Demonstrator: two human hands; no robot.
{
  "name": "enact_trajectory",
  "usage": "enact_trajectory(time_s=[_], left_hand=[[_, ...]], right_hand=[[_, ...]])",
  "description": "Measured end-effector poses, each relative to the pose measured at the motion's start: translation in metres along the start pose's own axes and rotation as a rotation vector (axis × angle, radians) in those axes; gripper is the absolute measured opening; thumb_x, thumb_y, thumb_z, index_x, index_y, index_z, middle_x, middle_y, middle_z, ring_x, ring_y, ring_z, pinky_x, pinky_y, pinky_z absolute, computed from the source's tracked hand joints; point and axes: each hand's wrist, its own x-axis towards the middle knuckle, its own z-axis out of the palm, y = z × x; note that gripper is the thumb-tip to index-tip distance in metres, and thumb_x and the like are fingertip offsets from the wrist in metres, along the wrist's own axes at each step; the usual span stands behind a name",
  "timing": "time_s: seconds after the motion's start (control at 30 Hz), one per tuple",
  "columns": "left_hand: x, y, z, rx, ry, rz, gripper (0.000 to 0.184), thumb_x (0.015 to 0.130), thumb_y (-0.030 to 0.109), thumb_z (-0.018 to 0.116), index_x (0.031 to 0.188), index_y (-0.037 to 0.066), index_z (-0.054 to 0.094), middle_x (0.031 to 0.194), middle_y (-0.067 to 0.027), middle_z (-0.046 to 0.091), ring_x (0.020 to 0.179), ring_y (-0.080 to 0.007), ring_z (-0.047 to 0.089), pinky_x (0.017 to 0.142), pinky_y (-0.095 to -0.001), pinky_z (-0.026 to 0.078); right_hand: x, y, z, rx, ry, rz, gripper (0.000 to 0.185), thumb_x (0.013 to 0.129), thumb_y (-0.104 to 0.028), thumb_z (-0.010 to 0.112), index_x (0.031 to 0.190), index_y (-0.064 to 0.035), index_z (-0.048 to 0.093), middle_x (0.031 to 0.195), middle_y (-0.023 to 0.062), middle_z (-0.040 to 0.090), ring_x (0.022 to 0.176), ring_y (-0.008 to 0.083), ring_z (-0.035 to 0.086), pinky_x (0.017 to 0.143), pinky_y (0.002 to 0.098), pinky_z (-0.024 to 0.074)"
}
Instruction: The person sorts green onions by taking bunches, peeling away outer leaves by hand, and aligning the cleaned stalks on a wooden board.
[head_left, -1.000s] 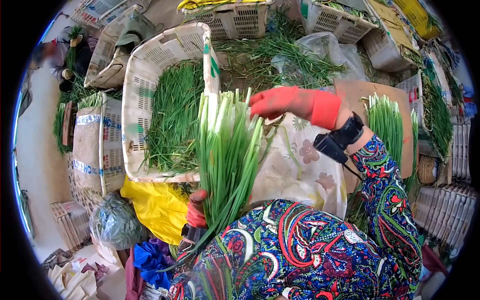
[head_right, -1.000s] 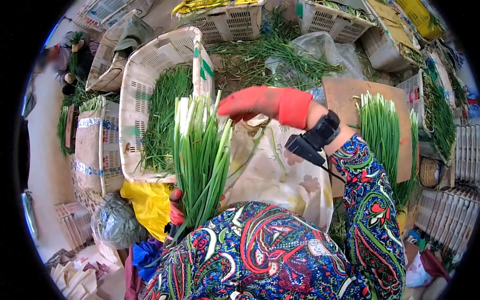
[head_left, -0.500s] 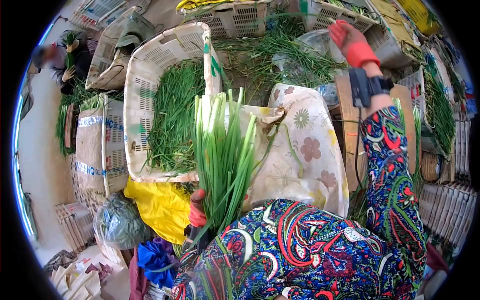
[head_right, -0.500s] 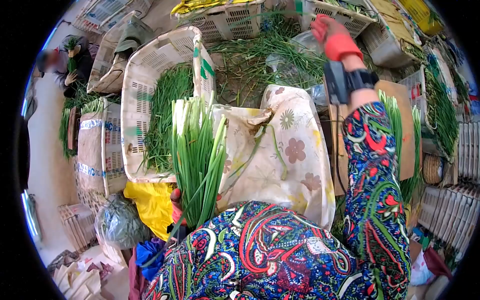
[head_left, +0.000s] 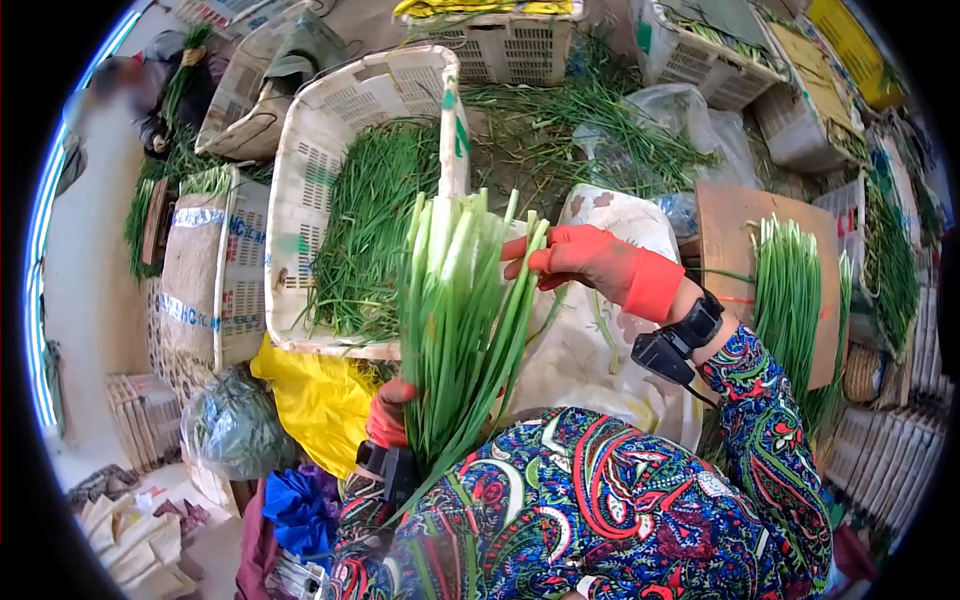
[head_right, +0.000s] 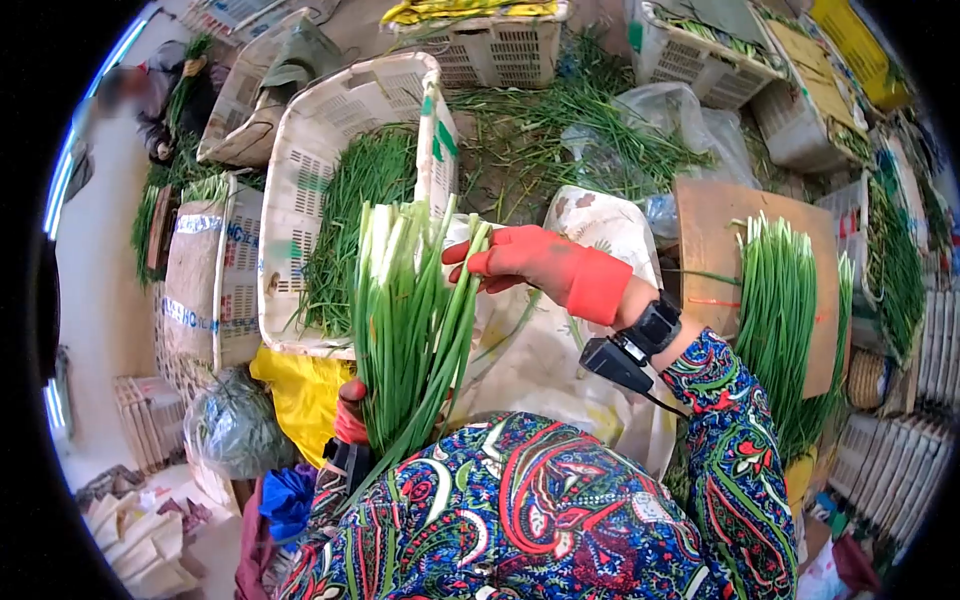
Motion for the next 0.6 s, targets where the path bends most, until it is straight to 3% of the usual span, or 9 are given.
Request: enact_trajectory(time_s=[0.07, 0.13, 0.2, 0.23, 0.27, 0.33, 0.37, 0.53, 0.6], left_hand=[[0.003, 0.001, -0.012, 0.018, -0.021, -0.004, 0.073, 0.064, 0.018, 0.067, 0.127, 0.001, 0.035, 0.115, -0.0171, 0.051, 0.100, -0.0314, 0.054, 0.087, -0.0439, 0.045], [0.005, 0.001, -0.020, 0.035, 0.000, -0.053, 0.071, 0.066, 0.013, 0.063, 0.128, 0.002, 0.033, 0.117, -0.0173, 0.051, 0.101, -0.0318, 0.054, 0.087, -0.0431, 0.044], [0.005, 0.001, -0.023, 0.078, 0.021, -0.085, 0.068, 0.068, 0.009, 0.061, 0.129, 0.002, 0.033, 0.117, -0.0168, 0.051, 0.101, -0.0310, 0.054, 0.088, -0.0420, 0.044], [0.006, 0.001, -0.022, 0.112, 0.032, -0.092, 0.066, 0.069, 0.008, 0.060, 0.129, 0.002, 0.033, 0.117, -0.0163, 0.051, 0.102, -0.0300, 0.054, 0.088, -0.0413, 0.044], [0.005, 0.004, -0.021, 0.179, 0.057, -0.091, 0.064, 0.070, 0.007, 0.058, 0.129, 0.003, 0.034, 0.117, -0.0160, 0.051, 0.101, -0.0289, 0.054, 0.087, -0.0405, 0.044], [0.007, 0.003, -0.047, 0.431, 0.200, -0.124, 0.055, 0.074, 0.005, 0.056, 0.126, 0.003, 0.037, 0.114, -0.0145, 0.053, 0.099, -0.0255, 0.055, 0.086, -0.0375, 0.045], [0.005, 0.007, -0.026, 0.330, 0.173, -0.177, 0.053, 0.075, 0.007, 0.056, 0.125, 0.003, 0.038, 0.113, -0.0142, 0.054, 0.098, -0.0254, 0.056, 0.085, -0.0374, 0.046], [-0.007, 0.011, 0.059, 0.296, 0.232, -0.098, 0.050, 0.077, 0.009, 0.057, 0.124, 0.003, 0.039, 0.109, -0.0147, 0.056, 0.093, -0.0260, 0.058, 0.082, -0.0380, 0.048], [-0.005, 0.010, 0.053, 0.311, 0.272, -0.077, 0.050, 0.078, 0.009, 0.057, 0.124, 0.004, 0.039, 0.109, -0.0157, 0.056, 0.092, -0.0263, 0.058, 0.081, -0.0379, 0.048]], right_hand=[[0.016, 0.025, -0.006, -0.025, -0.033, 0.009, 0.041, 0.081, -0.030, 0.055, 0.114, -0.0066, 0.054, 0.097, 0.0008, 0.061, 0.094, 0.0099, 0.053, 0.085, 0.0265, 0.0394], [0.015, 0.023, -0.008, -0.123, -0.047, 0.038, 0.050, 0.082, -0.033, 0.052, 0.122, -0.0031, 0.045, 0.109, 0.0032, 0.056, 0.095, 0.0112, 0.052, 0.083, 0.0267, 0.0404], [0.017, 0.002, -0.025, 0.143, 0.019, -0.060, 0.051, 0.084, -0.036, 0.048, 0.124, -0.0038, 0.043, 0.112, 0.0047, 0.055, 0.098, 0.0143, 0.053, 0.084, 0.0292, 0.0407], [0.031, 0.001, -0.051, 0.416, 0.079, -0.123, 0.034, 0.079, -0.035, 0.057, 0.104, -0.0108, 0.056, 0.105, 0.0045, 0.057, 0.091, 0.0148, 0.055, 0.076, 0.0327, 0.0435], [0.032, 0.002, -0.077, 0.535, 0.015, -0.206, 0.041, 0.079, -0.038, 0.058, 0.110, -0.0110, 0.052, 0.111, 0.0071, 0.055, 0.094, 0.0163, 0.054, 0.076, 0.0334, 0.0443], [0.027, -0.019, -0.033, 0.113, 0.292, -0.159, 0.054, 0.089, -0.038, 0.041, 0.131, -0.0056, 0.034, 0.122, 0.0083, 0.049, 0.111, 0.0201, 0.048, 0.093, 0.0326, 0.0360], [0.019, -0.018, -0.023, -0.203, 0.132, -0.224, 0.051, 0.090, -0.035, 0.038, 0.132, -0.0052, 0.032, 0.124, 0.0084, 0.048, 0.113, 0.0192, 0.046, 0.097, 0.0323, 0.0328], [0.013, -0.042, -0.015, -0.376, 0.486, -0.658, 0.039, 0.087, -0.016, 0.048, 0.124, -0.0038, 0.044, 0.124, 0.0064, 0.048, 0.114, 0.0167, 0.044, 0.098, 0.0290, 0.0324], [-0.003, -0.053, 0.005, -0.541, 0.274, -0.636, 0.035, 0.084, -0.019, 0.054, 0.117, -0.0058, 0.051, 0.115, 0.0063, 0.053, 0.107, 0.0195, 0.049, 0.092, 0.0301, 0.0377]])
